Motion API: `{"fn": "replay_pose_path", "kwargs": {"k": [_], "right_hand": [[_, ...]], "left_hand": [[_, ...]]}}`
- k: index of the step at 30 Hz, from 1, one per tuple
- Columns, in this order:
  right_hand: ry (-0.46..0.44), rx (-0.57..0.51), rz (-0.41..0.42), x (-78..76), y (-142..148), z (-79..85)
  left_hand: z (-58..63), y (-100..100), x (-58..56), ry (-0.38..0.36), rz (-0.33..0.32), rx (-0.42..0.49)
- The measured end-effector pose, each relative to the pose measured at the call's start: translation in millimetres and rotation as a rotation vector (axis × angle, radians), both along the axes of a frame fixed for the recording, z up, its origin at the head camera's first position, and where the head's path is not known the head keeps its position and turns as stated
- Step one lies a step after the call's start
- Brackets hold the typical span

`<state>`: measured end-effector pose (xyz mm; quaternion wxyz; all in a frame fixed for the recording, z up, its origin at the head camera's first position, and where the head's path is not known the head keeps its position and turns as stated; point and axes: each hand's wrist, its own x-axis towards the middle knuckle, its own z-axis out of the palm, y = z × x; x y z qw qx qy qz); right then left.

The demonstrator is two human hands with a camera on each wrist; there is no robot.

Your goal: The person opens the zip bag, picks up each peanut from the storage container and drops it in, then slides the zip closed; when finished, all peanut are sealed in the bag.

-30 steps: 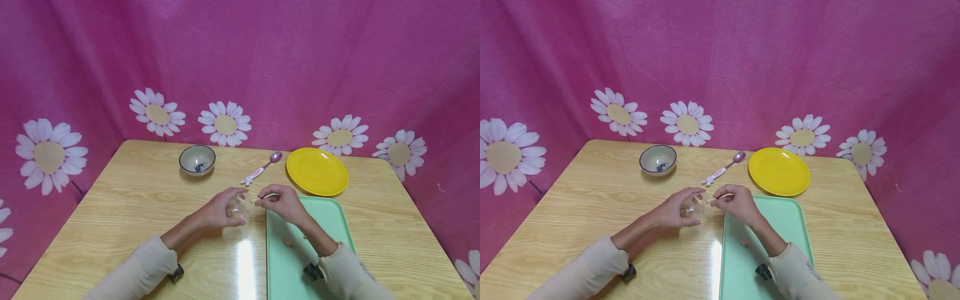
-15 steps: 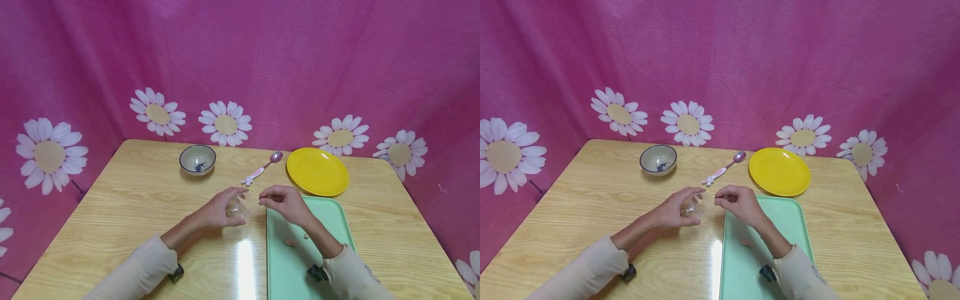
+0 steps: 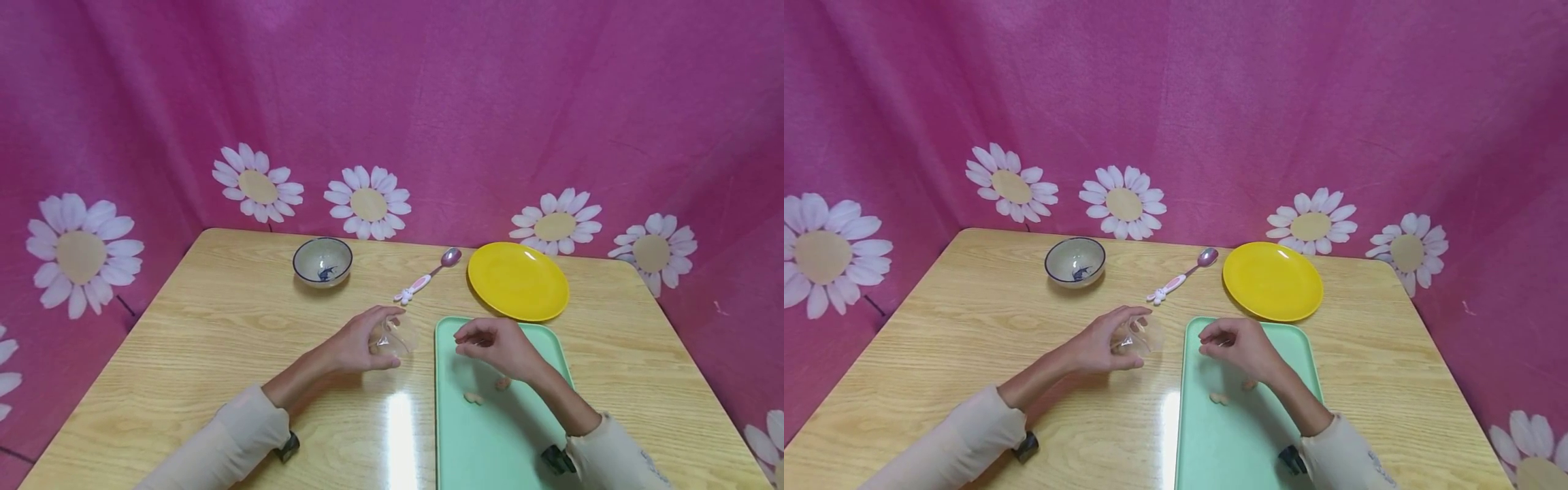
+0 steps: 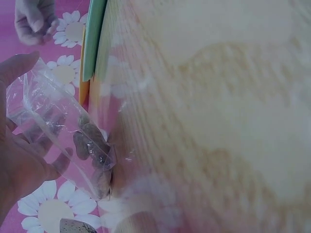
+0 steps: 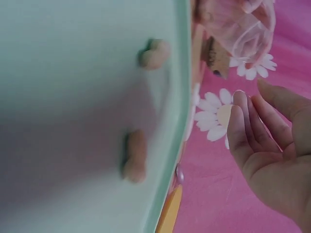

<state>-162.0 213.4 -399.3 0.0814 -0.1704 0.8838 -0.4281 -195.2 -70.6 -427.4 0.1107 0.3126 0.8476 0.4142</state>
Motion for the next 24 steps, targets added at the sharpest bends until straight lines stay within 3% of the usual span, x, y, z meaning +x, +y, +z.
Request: {"fn": "replay_pose_path", "kwargs": {"k": [5, 9, 24], "right_hand": [[-0.056, 0.079, 0.031, 10.4, 10.6, -3.2], [-0.116, 0.083, 0.071, 18.0, 13.6, -5.2], [-0.039, 0.221, 0.154, 27.5, 7.2, -16.9]], "left_hand": [[-0.1, 0.0, 0.4, -0.015, 0.008, -0.006], [0.5, -0.6, 1.0, -0.011, 0.011, -0.008], [3.1, -1.7, 2.3, -0.008, 0.011, -0.009]]}}
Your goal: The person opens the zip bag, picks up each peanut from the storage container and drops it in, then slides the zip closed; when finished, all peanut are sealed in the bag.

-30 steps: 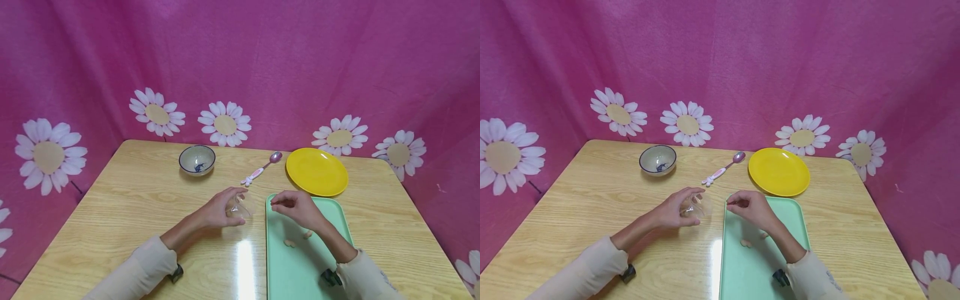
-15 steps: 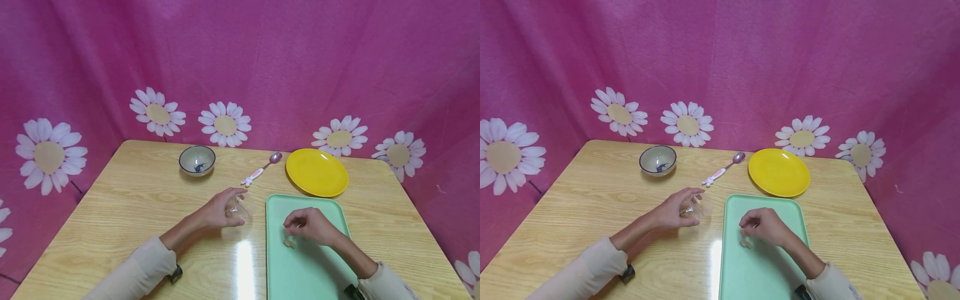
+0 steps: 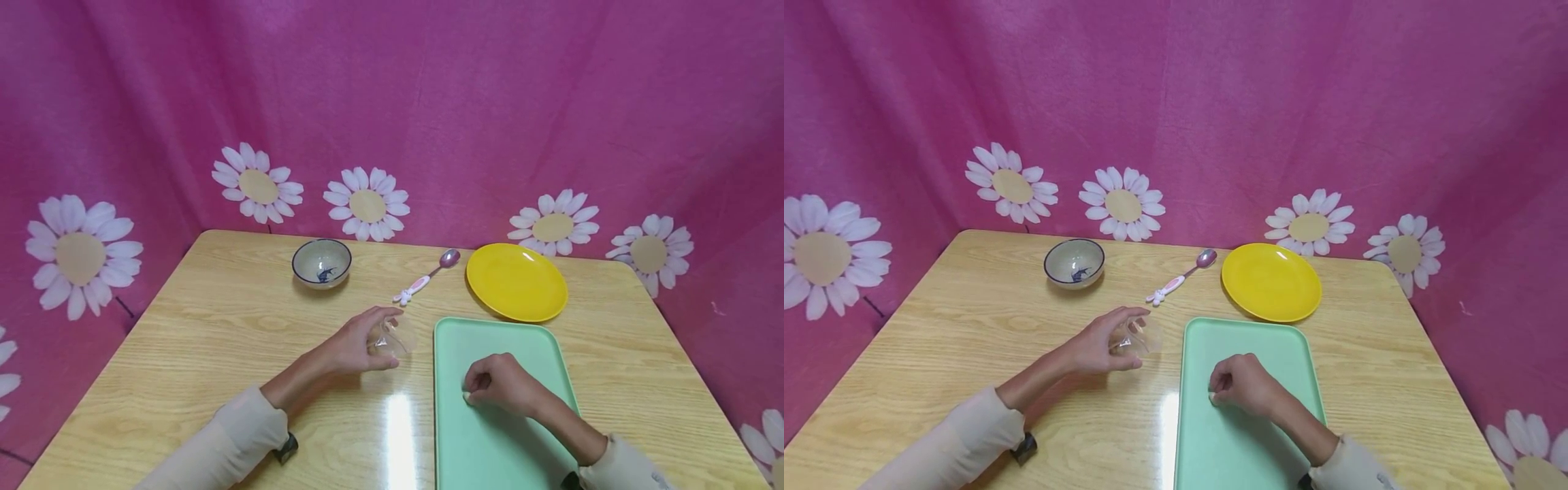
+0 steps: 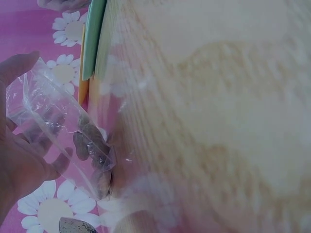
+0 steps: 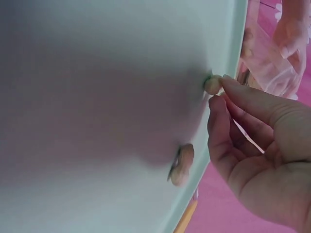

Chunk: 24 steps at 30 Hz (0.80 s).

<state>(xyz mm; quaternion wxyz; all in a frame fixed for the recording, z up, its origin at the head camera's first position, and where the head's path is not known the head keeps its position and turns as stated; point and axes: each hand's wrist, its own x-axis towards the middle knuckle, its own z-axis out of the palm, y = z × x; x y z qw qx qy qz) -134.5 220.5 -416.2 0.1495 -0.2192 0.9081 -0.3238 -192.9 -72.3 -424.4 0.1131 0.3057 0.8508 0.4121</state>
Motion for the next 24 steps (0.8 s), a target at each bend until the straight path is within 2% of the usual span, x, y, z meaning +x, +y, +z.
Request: {"fn": "replay_pose_path", "kwargs": {"k": [6, 13, 19, 24], "right_hand": [[0.000, 0.024, 0.026, 3.2, -4.7, 0.1], [0.037, 0.020, 0.059, -0.3, -4.5, 2.7], [0.009, -0.008, 0.011, -8.2, -3.6, 4.5], [0.034, -0.028, -0.039, -19.3, -0.7, 2.0]], "left_hand": [[-1.8, 0.3, -0.6, -0.003, 0.002, -0.003], [-2.9, 0.1, -1.0, 0.003, 0.000, 0.005], [-3.5, -0.1, -1.3, 0.009, 0.001, 0.001], [-2.2, -0.2, -0.4, 0.001, 0.006, -0.012]]}}
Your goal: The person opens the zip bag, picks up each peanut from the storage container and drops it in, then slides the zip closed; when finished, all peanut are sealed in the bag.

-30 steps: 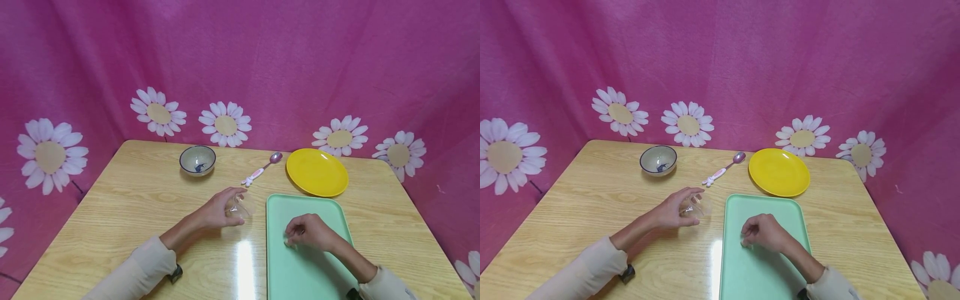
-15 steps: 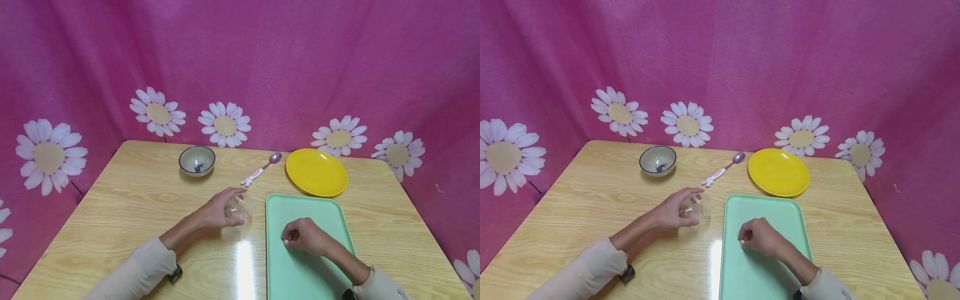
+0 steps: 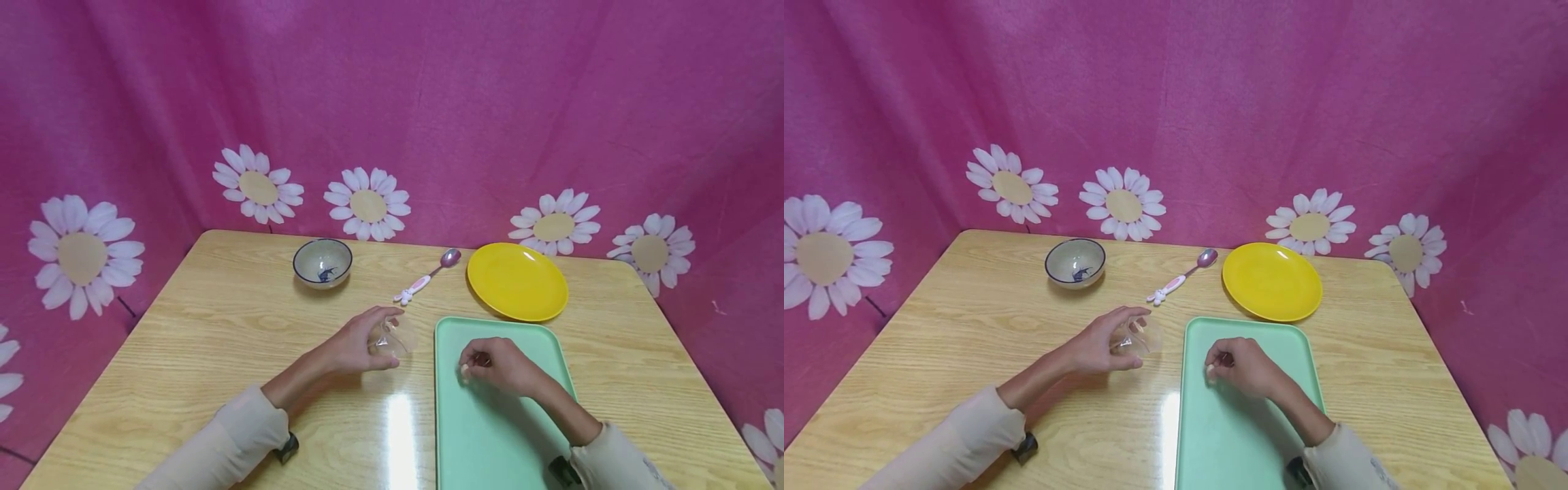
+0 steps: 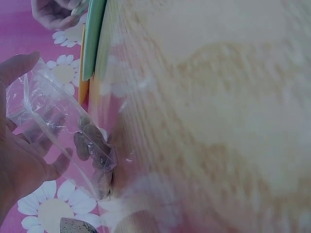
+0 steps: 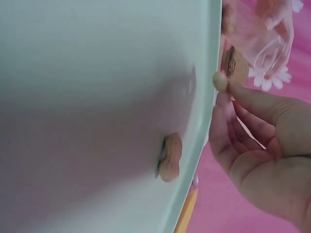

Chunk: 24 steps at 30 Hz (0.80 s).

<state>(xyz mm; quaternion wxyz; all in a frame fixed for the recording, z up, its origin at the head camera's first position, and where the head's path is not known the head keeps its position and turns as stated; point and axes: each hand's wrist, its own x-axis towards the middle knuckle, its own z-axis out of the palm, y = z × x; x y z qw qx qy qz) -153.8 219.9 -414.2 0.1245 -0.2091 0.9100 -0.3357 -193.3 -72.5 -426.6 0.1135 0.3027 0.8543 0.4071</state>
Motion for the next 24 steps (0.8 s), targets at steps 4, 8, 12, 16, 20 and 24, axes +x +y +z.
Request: {"fn": "replay_pose_path", "kwargs": {"k": [4, 8, 12, 16, 20, 24], "right_hand": [[-0.008, -0.033, -0.073, -9.0, 0.2, -0.8], [-0.009, -0.108, -0.124, -15.2, -4.7, 0.4], [0.006, -0.188, -0.163, -19.7, -15.1, 4.3], [-0.004, -0.248, -0.191, -23.0, -27.6, 9.4], [-0.021, -0.285, -0.199, -25.6, -40.4, 12.1], [-0.009, -0.303, -0.178, -28.1, -52.0, 13.0]], "left_hand": [[-0.1, 0.6, 0.1, -0.015, 0.003, -0.003], [-0.3, 0.9, 0.0, 0.000, -0.002, 0.002], [0.0, 1.0, -0.2, 0.012, -0.003, 0.010], [-0.7, 1.5, -0.6, 0.007, -0.006, 0.019], [-1.2, 1.8, -1.1, -0.004, -0.005, 0.002], [-1.0, 1.1, -1.8, -0.013, -0.006, -0.016]]}}
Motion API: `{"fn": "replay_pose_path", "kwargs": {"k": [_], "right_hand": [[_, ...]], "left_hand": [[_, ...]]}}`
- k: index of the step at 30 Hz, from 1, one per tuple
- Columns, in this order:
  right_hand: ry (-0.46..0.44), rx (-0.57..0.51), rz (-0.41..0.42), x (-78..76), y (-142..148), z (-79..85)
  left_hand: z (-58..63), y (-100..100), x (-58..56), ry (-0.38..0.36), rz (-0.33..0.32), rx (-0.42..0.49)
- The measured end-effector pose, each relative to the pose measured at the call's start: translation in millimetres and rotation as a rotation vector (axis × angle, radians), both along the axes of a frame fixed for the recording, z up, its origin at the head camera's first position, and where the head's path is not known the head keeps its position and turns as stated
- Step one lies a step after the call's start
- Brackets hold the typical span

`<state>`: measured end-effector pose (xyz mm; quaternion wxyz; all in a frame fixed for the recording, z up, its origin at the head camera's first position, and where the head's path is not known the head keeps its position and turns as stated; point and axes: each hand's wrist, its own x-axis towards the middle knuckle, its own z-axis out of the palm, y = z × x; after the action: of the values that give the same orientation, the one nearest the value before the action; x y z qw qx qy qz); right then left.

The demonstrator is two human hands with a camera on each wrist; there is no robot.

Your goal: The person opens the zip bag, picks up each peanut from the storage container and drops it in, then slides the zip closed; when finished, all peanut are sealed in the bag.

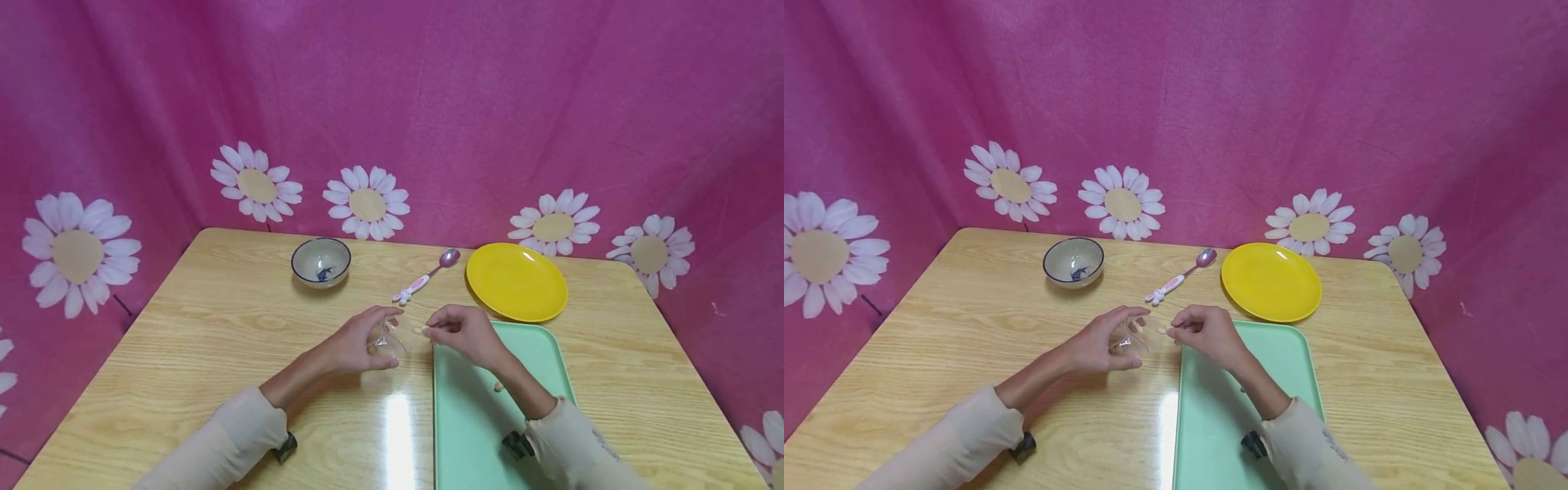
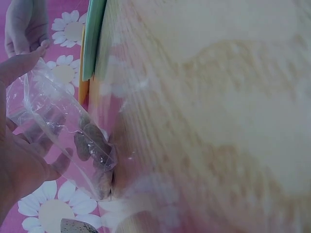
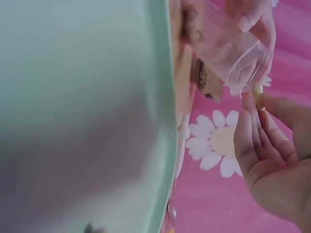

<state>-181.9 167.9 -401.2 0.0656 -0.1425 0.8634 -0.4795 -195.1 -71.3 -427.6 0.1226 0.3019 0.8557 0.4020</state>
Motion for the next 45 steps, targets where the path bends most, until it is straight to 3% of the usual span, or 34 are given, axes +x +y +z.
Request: {"fn": "replay_pose_path", "kwargs": {"k": [9, 14, 25, 32, 37, 45], "right_hand": [[0.086, 0.046, 0.094, 1.9, -25.4, 4.8], [0.100, 0.041, 0.068, 3.8, -20.9, 8.4], [0.020, 0.087, -0.023, 6.7, 19.1, 6.8], [0.036, 0.137, -0.010, 11.9, 42.0, -0.5], [0.021, 0.180, 0.016, 15.2, 62.3, -6.2], [-0.103, 0.211, 0.155, 22.5, 92.3, -6.1]], "left_hand": [[-1.0, 0.0, -0.7, 0.015, -0.011, 0.015], [-1.1, 0.8, -1.1, 0.008, -0.019, 0.025], [0.5, 1.4, -0.2, 0.013, -0.017, 0.032], [1.4, 0.8, 0.7, 0.017, -0.009, 0.021], [0.7, 0.8, 0.9, 0.032, -0.005, 0.027], [1.3, -0.9, 1.1, 0.012, 0.001, 0.028]]}}
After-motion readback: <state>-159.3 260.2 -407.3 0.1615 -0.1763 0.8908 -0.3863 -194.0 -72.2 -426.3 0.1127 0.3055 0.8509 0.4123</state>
